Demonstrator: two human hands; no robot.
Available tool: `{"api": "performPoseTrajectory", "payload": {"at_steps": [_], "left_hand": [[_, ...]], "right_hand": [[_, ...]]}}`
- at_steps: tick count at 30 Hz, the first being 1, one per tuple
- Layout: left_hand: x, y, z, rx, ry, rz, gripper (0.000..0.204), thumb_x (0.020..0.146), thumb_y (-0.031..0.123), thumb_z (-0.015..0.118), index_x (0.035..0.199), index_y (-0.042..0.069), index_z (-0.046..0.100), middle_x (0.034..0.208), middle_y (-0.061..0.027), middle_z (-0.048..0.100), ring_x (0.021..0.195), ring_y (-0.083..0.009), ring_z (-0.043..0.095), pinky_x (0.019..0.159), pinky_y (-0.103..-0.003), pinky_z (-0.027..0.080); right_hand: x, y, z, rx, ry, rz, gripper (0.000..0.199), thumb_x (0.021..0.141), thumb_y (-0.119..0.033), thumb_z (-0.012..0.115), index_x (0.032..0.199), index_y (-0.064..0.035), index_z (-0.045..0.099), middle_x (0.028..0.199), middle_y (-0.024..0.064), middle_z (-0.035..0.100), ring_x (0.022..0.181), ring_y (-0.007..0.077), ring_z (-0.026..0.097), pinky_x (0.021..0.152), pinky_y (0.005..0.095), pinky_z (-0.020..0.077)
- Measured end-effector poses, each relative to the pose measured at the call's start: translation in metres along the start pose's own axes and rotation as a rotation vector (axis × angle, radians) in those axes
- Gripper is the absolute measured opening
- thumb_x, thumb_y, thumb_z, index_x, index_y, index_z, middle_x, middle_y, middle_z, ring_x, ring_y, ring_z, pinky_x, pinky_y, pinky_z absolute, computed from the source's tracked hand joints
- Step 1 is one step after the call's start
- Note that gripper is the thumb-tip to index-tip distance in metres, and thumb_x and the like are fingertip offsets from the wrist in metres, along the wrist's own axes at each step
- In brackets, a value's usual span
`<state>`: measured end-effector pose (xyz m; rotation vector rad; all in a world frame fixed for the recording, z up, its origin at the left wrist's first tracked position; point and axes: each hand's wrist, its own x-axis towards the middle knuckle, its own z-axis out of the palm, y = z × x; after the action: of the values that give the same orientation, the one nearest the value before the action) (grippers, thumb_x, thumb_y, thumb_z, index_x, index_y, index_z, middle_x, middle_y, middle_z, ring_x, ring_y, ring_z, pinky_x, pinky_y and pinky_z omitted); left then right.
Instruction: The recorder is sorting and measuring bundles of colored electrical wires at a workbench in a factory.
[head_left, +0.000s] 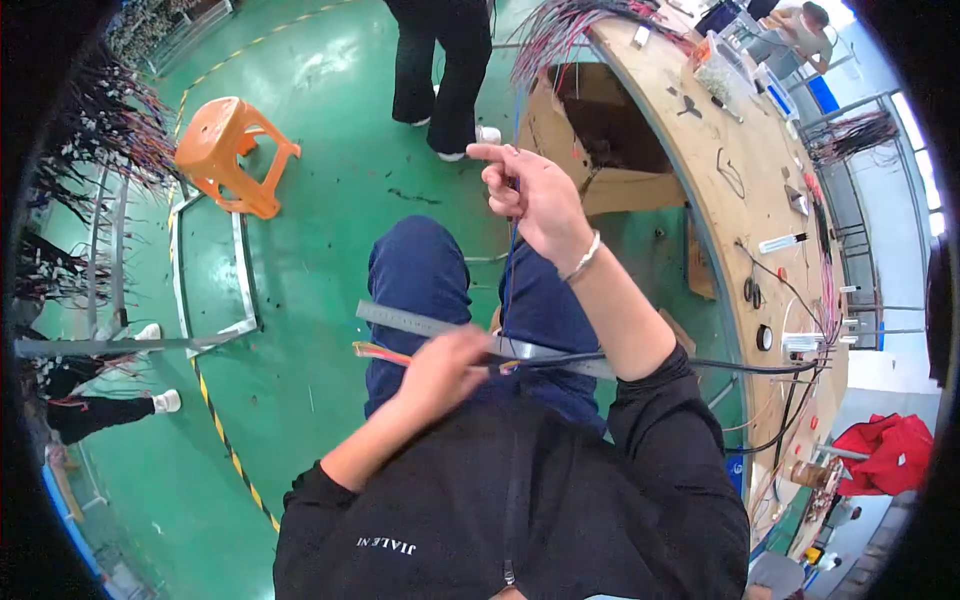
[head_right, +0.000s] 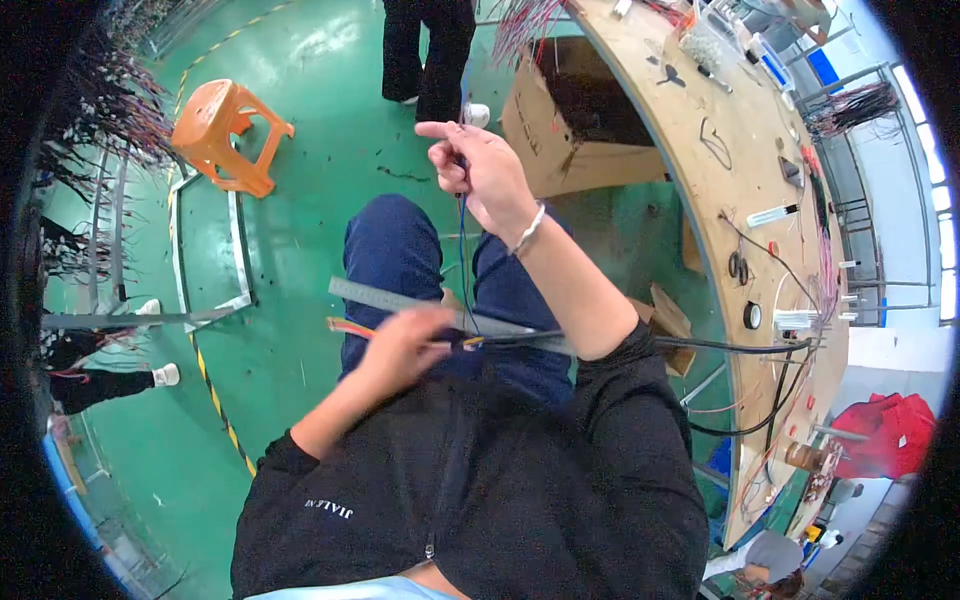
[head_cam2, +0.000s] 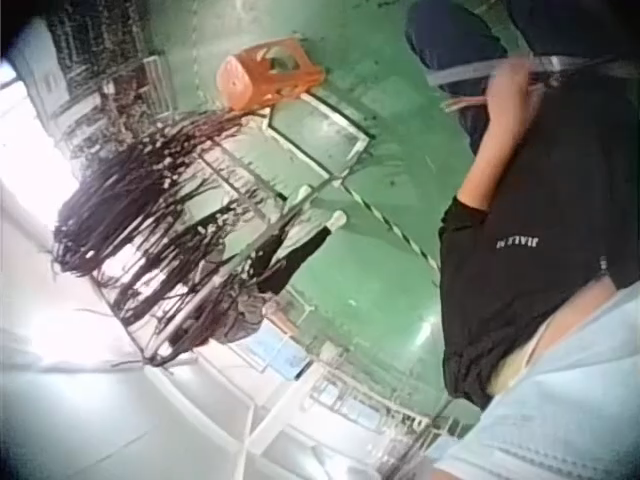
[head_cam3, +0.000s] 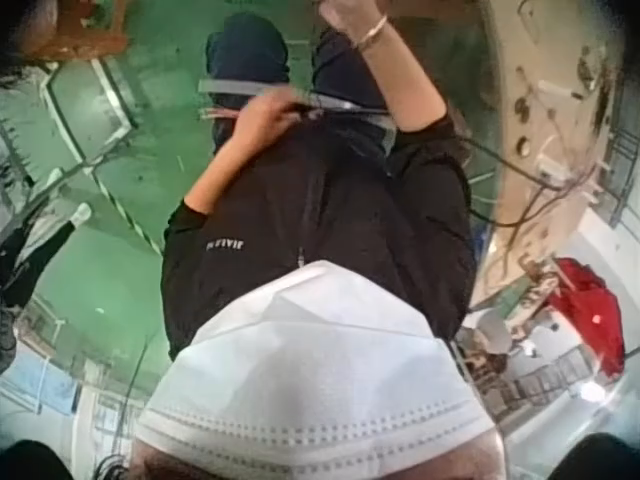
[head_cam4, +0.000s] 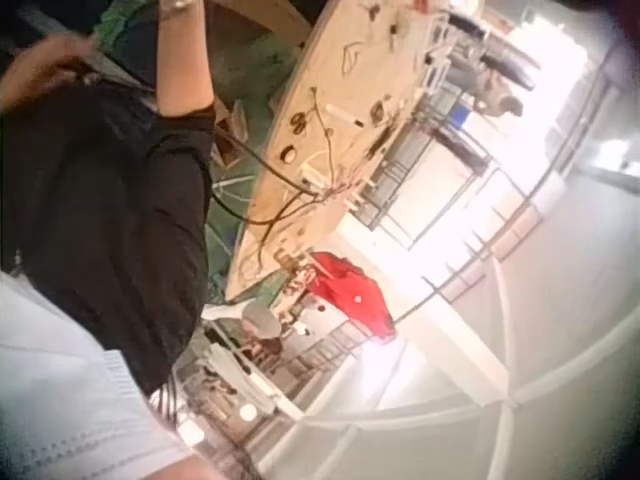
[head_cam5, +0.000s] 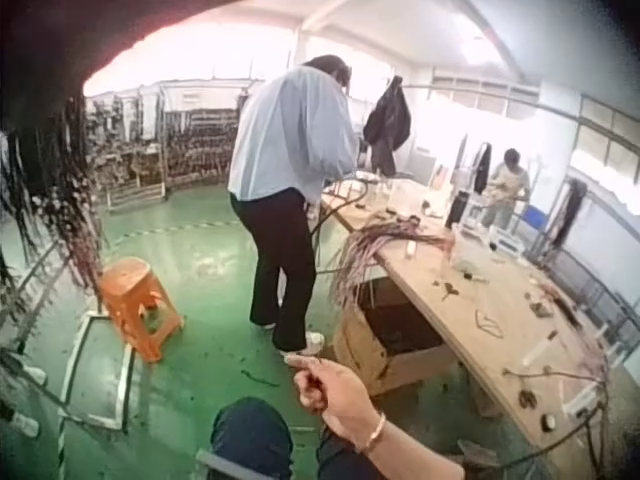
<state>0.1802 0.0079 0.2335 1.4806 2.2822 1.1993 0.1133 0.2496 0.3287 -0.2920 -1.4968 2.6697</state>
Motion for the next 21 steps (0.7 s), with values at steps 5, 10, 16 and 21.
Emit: {"api": "performPoseTrajectory", "payload": {"at_steps": [5,10,16,21], "left_hand": [[0.074,0.021,-0.093,-0.713,0.554,-0.392,0.023,0.089,0.002,0.064,0.112,-0.002,0.064,0.103,-0.0059,0.064,0.09,-0.0114,0.06,0.08,-0.025,0.048],[0.12,0.054,-0.124,-0.763,0.584,-0.238,0.036,0.084,0.0,0.071,0.12,-0.003,0.063,0.104,-0.0058,0.064,0.083,-0.0051,0.059,0.07,-0.018,0.049],[0.121,0.076,-0.132,-0.738,0.662,-0.275,0.02,0.088,0.0,0.067,0.107,-0.007,0.068,0.086,-0.0105,0.07,0.07,-0.0102,0.06,0.062,-0.022,0.049],[0.109,0.074,-0.134,-0.874,0.563,-0.239,0.015,0.088,0.0,0.067,0.102,-0.005,0.071,0.083,-0.0083,0.07,0.069,-0.0081,0.061,0.061,-0.019,0.048]], "right_hand": [[-0.035,-0.001,0.024,0.013,-0.177,0.132,0.039,0.103,-0.025,0.041,0.125,0.0041,0.056,0.077,-0.0005,0.052,0.056,0.0055,0.032,0.051,0.0209,0.0273],[-0.067,0.0,0.052,-0.225,-0.198,0.121,0.033,0.103,-0.026,0.046,0.118,-0.0015,0.061,0.072,-0.0034,0.049,0.06,0.0025,0.037,0.052,0.0194,0.0287],[-0.09,0.006,0.062,-0.46,-0.248,-0.032,0.031,0.104,-0.022,0.045,0.121,-0.0019,0.061,0.075,-0.0035,0.053,0.064,0.0028,0.041,0.056,0.0188,0.034],[-0.1,0.004,0.071,-0.267,-0.163,-0.085,0.023,0.101,-0.015,0.051,0.119,-0.0014,0.056,0.083,0.0037,0.061,0.069,0.0043,0.053,0.062,0.0198,0.043]]}}
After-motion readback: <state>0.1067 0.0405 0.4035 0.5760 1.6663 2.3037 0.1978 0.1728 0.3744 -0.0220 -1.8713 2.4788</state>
